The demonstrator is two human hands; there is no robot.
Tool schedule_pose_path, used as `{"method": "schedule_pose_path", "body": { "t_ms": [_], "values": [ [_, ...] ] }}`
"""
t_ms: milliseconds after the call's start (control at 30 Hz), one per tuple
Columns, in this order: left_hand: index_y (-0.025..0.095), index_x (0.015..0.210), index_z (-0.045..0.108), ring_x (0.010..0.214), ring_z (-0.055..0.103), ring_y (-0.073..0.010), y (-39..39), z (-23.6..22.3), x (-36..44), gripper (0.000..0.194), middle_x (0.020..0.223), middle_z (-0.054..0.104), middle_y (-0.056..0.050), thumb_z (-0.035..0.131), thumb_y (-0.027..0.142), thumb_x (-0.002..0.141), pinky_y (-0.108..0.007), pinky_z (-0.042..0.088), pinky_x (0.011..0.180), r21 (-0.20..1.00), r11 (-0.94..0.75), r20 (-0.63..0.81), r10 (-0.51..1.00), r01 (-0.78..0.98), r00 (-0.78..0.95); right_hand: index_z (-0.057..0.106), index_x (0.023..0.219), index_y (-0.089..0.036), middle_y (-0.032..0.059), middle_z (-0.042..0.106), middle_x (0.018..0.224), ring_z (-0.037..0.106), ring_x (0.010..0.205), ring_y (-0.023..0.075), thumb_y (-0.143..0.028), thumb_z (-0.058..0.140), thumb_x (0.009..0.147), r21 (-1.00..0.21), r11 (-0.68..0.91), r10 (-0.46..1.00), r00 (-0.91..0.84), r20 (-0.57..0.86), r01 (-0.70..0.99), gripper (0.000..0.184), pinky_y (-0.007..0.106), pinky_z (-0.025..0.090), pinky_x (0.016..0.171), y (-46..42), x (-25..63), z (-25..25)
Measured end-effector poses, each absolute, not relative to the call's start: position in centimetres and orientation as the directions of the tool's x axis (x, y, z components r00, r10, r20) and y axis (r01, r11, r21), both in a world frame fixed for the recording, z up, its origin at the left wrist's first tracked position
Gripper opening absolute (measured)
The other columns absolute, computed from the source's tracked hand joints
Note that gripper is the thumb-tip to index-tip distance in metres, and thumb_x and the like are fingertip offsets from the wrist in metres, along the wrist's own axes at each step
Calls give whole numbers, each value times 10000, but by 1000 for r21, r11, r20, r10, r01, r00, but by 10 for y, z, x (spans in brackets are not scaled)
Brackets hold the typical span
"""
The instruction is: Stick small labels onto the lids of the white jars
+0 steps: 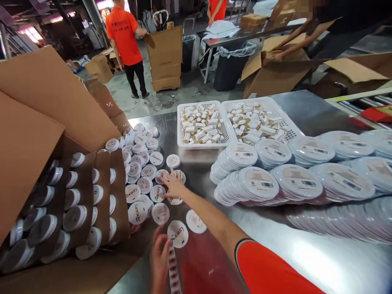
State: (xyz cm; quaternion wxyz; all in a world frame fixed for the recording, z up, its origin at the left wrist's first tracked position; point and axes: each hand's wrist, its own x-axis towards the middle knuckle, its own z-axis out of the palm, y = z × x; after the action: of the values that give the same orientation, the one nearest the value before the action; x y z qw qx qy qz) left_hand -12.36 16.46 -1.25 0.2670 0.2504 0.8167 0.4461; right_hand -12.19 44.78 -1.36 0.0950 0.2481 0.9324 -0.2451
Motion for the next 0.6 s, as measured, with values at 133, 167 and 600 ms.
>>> {"method": "schedule_pose_path", "body": {
  "t_ms": [133,167,600],
  "values": [
    [216,689,717,1506,327,-417,218,-15,-124,126,1421,635,-119,647,163,781,-722,158,1214,696,472,-148,832,541,-535,252,1596,-370,56,70,1727,-36,1542,513,-796,606,755,-349,806,397,-874,-280,478,1007,805,-27,1143,455,-112,-28],
    [215,669,719,1518,285,-446,224,-18,-122,131,1471,598,-111,664,129,750,-758,111,1201,641,482,-167,848,598,-504,258,1596,-369,67,85,1725,-10,1543,513,-788,573,789,-339,797,436,-865,-250,500,962,815,-14,1137,446,-100,-32],
    [269,633,737,1517,223,-497,137,-57,-72,131,1570,452,-39,760,140,637,-805,89,1190,607,515,-293,853,605,-432,230,1617,-295,131,58,1721,46,1550,494,-586,569,908,-317,668,691,-719,-69,673,838,801,110,1151,427,-85,-40]
  ]
}}
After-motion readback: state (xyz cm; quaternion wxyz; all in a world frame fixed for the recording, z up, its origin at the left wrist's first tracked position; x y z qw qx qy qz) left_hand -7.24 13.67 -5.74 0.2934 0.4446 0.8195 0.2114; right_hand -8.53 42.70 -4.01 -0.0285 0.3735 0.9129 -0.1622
